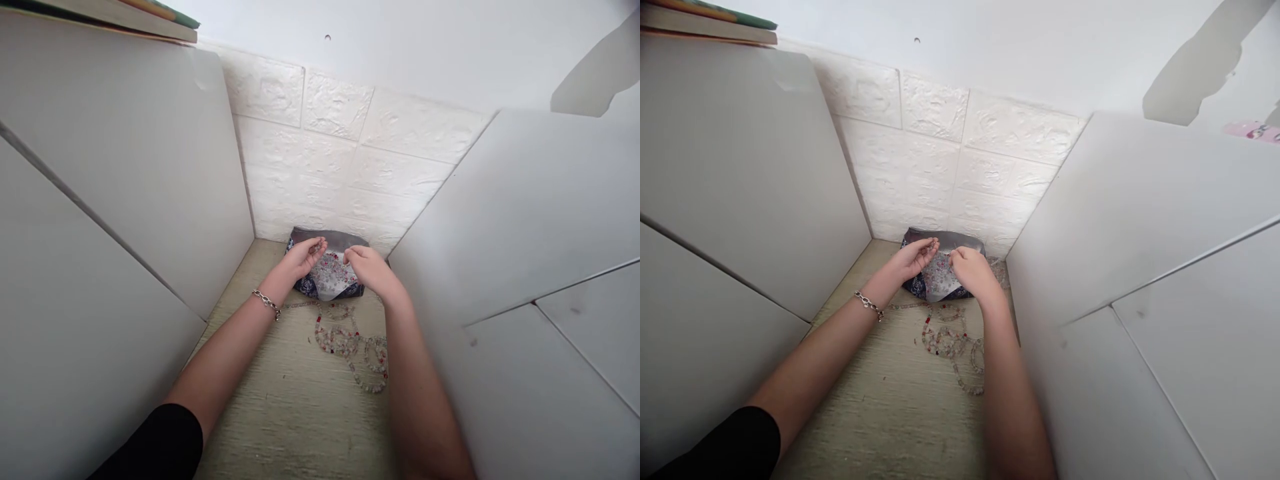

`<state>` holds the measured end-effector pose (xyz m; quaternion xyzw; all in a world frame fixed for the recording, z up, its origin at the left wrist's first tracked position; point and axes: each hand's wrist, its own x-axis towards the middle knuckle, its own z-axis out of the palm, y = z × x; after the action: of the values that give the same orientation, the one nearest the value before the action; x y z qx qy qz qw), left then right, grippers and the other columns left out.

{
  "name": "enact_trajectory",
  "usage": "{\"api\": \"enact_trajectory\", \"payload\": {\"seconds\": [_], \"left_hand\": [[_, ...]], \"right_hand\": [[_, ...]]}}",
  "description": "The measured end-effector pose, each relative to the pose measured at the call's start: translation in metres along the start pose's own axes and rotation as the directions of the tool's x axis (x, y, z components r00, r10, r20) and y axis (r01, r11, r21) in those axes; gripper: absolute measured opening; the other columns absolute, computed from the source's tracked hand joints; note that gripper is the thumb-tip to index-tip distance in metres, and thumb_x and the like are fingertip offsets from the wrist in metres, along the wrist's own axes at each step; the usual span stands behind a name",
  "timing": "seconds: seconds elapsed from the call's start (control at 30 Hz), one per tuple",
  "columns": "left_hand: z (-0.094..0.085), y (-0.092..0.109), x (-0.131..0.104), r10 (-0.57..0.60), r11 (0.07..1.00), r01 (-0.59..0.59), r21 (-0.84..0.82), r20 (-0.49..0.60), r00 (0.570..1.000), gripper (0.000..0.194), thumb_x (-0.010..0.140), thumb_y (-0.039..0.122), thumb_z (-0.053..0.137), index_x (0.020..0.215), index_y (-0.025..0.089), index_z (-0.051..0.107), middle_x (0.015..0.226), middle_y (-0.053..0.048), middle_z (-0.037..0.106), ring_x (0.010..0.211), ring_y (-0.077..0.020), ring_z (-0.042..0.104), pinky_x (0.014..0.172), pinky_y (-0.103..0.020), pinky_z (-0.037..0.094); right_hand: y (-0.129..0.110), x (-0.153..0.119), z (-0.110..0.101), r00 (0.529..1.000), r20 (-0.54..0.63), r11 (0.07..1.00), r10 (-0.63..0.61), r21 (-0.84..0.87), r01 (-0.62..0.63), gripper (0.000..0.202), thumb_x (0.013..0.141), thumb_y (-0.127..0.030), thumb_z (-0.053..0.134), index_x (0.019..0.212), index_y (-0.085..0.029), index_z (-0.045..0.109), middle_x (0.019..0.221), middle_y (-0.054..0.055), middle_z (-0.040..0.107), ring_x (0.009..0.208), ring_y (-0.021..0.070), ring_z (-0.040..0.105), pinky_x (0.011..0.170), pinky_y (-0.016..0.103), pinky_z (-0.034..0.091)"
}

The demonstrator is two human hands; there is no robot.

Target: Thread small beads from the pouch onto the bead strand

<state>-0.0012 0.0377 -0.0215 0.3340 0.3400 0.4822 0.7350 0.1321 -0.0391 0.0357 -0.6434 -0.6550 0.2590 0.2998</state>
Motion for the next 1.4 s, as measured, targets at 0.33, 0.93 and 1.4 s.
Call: {"api": "enact_trajectory", "payload": {"seconds": [0.33,0.93,1.4], "left_hand": [[-0.002,0.002,-0.008,-0.158,0.961,0.155,-0.23,0.008,0.987,0.012,0.074,0.005,0.049,0.069,0.009,0.059,0.073,-0.005,0.062,0.073,-0.0092,0.06,0.073,-0.018,0.05],[-0.003,0.008,-0.017,-0.152,0.988,0.151,0.016,0.114,0.982,0.015,0.071,0.001,0.048,0.064,0.006,0.06,0.076,-0.01,0.065,0.08,-0.014,0.061,0.083,-0.025,0.048],[-0.001,0.004,-0.019,-0.123,0.928,0.075,0.366,0.112,0.986,0.016,0.074,0.022,0.057,0.084,0.01,0.062,0.087,-0.013,0.066,0.074,-0.0164,0.063,0.063,-0.025,0.048]], "right_hand": [[0.009,0.007,0.015,0.994,0.052,0.99,-0.094,-0.098,0.099,0.028,0.08,-0.033,0.028,0.06,-0.018,0.041,0.06,-0.001,0.046,0.06,0.0116,0.04,0.056,0.023,0.028],[0.005,0.005,0.015,0.996,-0.007,0.994,-0.09,-0.064,0.089,0.023,0.078,-0.028,0.028,0.057,-0.019,0.031,0.056,-0.003,0.038,0.058,0.0107,0.034,0.053,0.023,0.023],[0.002,0.004,0.016,0.996,-0.005,0.992,-0.085,-0.099,0.084,0.026,0.079,-0.031,0.03,0.056,-0.019,0.03,0.053,-0.003,0.035,0.055,0.0105,0.032,0.052,0.023,0.021]]}}
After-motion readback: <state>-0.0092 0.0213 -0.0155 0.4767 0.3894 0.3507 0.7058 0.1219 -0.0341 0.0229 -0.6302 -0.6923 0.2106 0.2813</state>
